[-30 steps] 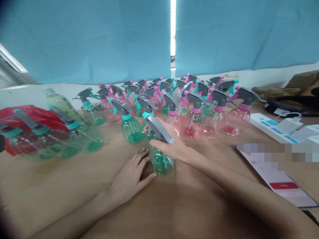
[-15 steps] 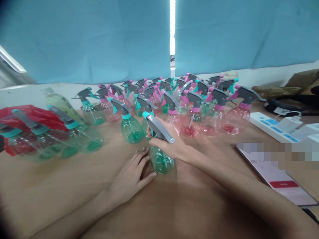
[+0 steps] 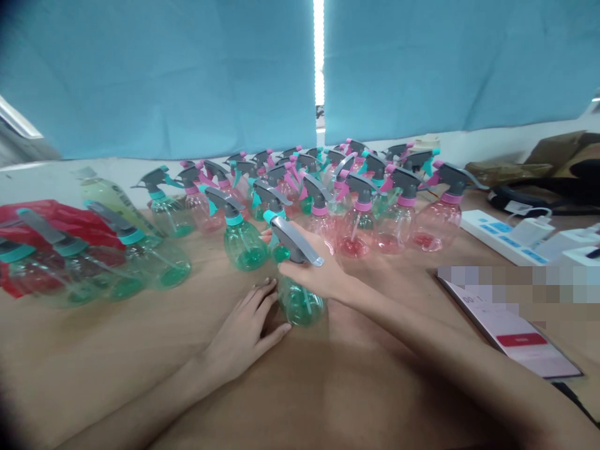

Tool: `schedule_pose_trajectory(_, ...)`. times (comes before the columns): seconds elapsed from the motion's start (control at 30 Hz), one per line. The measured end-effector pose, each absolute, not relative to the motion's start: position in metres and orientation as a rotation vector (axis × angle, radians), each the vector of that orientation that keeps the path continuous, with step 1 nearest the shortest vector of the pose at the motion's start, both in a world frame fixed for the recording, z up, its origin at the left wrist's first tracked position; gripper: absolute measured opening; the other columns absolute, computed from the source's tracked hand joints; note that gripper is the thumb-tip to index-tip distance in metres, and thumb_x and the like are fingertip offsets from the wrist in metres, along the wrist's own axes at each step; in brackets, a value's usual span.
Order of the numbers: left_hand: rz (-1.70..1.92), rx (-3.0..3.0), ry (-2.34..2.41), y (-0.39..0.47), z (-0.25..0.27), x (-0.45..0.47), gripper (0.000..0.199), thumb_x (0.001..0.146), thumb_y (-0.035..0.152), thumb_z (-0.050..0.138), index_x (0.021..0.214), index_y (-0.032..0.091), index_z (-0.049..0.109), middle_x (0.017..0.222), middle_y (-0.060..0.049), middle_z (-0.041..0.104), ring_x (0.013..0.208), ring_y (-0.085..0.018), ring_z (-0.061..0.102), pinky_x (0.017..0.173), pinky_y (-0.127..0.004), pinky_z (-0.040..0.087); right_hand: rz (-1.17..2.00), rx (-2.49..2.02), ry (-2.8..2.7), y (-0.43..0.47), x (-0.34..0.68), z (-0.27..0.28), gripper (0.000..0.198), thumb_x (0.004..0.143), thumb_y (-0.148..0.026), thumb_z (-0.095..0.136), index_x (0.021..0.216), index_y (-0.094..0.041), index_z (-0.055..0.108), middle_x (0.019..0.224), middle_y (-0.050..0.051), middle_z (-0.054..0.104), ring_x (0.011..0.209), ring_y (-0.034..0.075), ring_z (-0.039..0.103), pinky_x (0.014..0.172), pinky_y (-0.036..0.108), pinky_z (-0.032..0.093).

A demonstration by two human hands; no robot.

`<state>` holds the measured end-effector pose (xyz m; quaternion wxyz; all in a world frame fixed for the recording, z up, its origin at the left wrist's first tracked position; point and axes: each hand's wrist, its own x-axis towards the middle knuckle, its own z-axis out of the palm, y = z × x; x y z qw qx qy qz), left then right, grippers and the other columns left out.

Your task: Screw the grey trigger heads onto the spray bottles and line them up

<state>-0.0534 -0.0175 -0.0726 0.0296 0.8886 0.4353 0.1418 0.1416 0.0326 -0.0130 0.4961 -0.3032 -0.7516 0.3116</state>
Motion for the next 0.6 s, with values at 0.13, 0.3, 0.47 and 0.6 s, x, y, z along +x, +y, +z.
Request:
schedule_pose_trajectory(0.13,0.407,2.740,1.359,-0.0179,-0.0710,-0.0527,0.048,0.093,0.048,0.052,0.126,0.013,0.049,0.140,-0.018,0.047,0.133,-0.033,0.040,0.107,-0.053,0.036,0.795,-0.722,-1.792,0.0322,0.1396,-0.0142,0.050,0.069,-0.010,0.052,0.114,-0.030,0.063,0.084,-0.002,0.067,0.072,0.017,0.060,0.078,0.036,0.051)
schedule_pose_trajectory(0.3,0.394,2.741,1.358,-0.0184,-0.0696,-0.0528,0.050,0.093,0.047,0.052,0.128,0.011,0.048,0.140,-0.019,0.047,0.133,-0.034,0.040,0.107,-0.053,0.035,0.804,-0.723,-1.778,0.0323,0.1390,-0.0151,0.055,0.068,-0.008,0.051,0.117,-0.029,0.062,0.081,-0.002,0.067,0.075,0.018,0.063,0.079,0.036,0.052)
schedule_pose_trajectory(0.47,0.420,2.740,1.355,-0.0176,-0.0713,-0.0532,0.048,0.093,0.047,0.051,0.127,0.013,0.049,0.140,-0.018,0.047,0.133,-0.034,0.040,0.106,-0.054,0.036,0.811,-0.675,-1.767,0.0332,0.1387,-0.0154,0.057,0.066,-0.005,0.050,0.115,-0.031,0.063,0.089,-0.002,0.068,0.075,0.016,0.063,0.084,0.036,0.052)
schedule_pose_trajectory(0.6,0.411,2.740,1.358,-0.0173,-0.0711,-0.0526,0.047,0.093,0.047,0.052,0.125,0.012,0.050,0.140,-0.019,0.047,0.132,-0.034,0.041,0.106,-0.054,0.036,0.780,-0.694,-1.764,0.0334,0.1377,-0.0167,0.057,0.064,-0.004,0.049,0.114,-0.029,0.063,0.093,-0.002,0.067,0.071,0.014,0.062,0.080,0.034,0.053)
